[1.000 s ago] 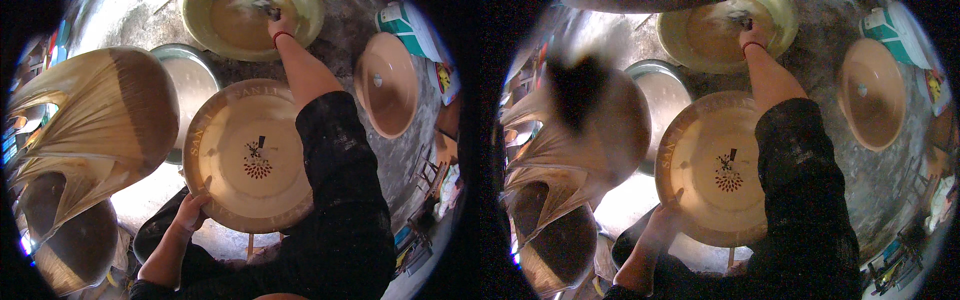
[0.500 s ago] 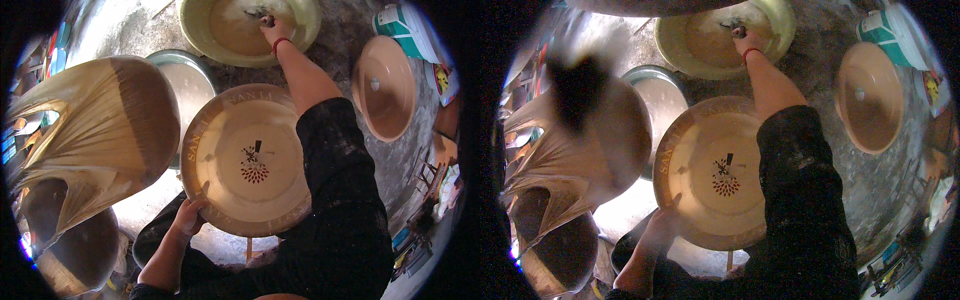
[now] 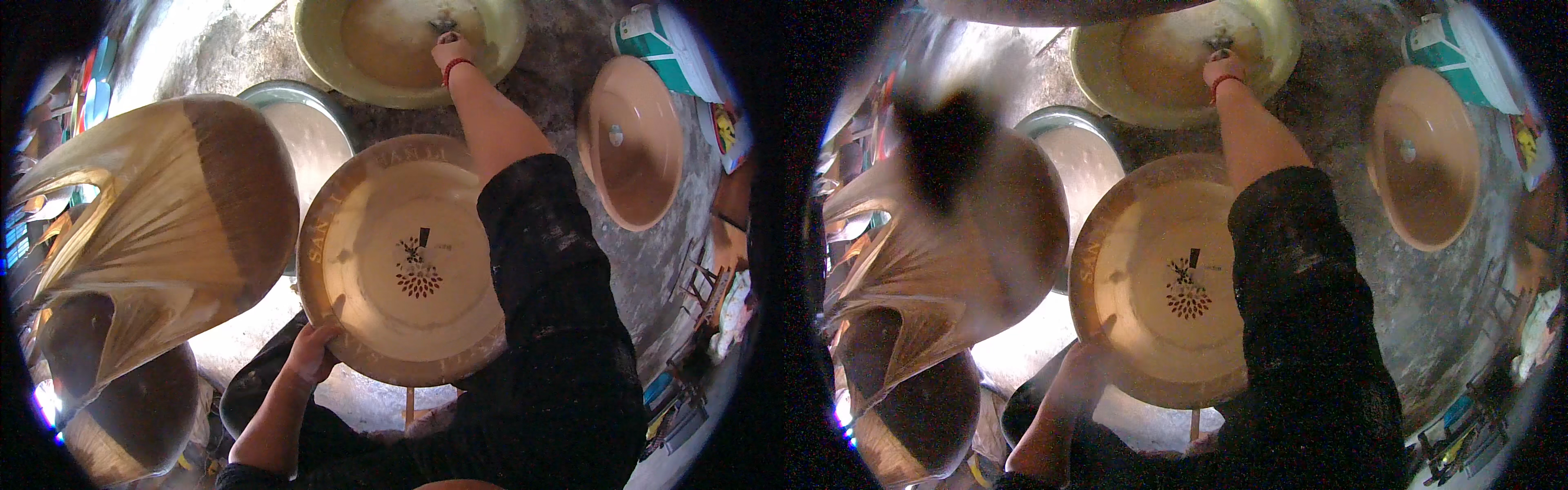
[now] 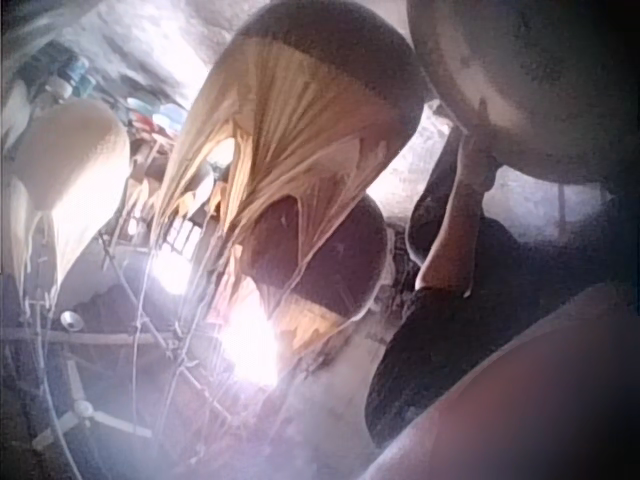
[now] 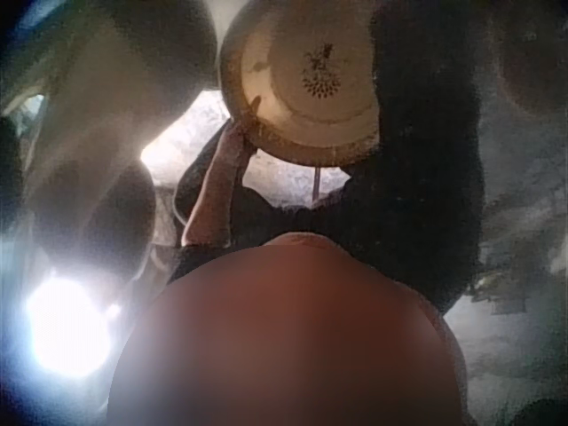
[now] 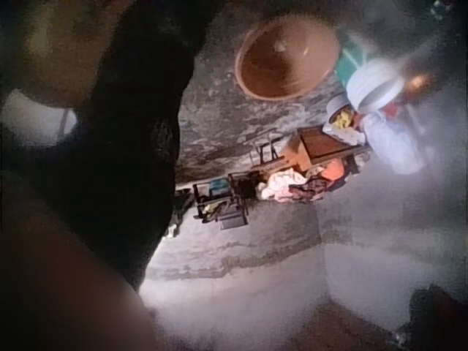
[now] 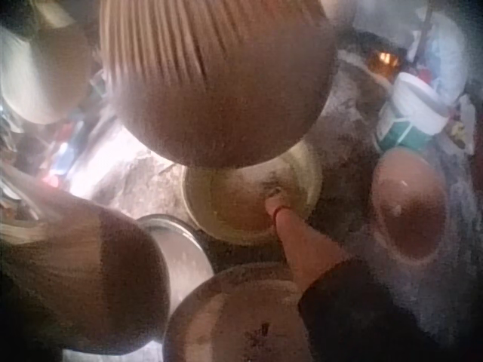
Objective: The person pours liquid from a cloth bag into a basin, then uses a spatula to scrape and clean the inside of a basin. The person moves between basins and uses a spatula to remove residue.
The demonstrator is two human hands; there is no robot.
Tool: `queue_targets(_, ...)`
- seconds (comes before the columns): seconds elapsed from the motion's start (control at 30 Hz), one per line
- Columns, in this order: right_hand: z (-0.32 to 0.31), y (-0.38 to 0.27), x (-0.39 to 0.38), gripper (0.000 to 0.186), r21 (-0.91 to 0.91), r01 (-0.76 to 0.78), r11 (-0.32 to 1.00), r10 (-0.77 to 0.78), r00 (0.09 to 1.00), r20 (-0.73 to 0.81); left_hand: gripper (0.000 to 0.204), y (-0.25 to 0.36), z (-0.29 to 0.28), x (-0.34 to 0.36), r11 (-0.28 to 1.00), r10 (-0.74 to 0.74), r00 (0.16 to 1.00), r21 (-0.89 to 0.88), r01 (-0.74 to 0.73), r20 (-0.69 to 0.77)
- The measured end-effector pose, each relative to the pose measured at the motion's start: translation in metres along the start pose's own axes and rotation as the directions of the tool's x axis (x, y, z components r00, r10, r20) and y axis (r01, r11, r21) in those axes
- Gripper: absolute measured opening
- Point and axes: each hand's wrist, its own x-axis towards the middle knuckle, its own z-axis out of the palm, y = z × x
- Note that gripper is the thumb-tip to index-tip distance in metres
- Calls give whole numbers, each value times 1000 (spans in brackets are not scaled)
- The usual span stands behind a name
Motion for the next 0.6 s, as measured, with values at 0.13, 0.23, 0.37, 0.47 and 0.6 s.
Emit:
queue_targets(0.13,0,-1,0,23,66,-86,994,67,967,245,51,-2,-4,0,995,18,1000,100,-17,-8)
queue_targets(0.23,10,-5,-11,24,-76,46,996,-23,959,282,50,-5,-5,5,999,-5,1000,-47,5,1)
queue_targets(0.37,17,-14,-27,19,228,-173,958,162,985,66,50,-8,-9,11,991,-2,1000,-135,5,23)
queue_targets(0.47,7,-26,-31,14,-107,46,993,-34,993,115,49,-7,-11,9,996,-64,997,-57,61,-42)
queue_targets(0.6,-3,-34,-47,23,-166,21,986,35,945,325,48,-3,-8,0,996,-22,999,-81,24,25)
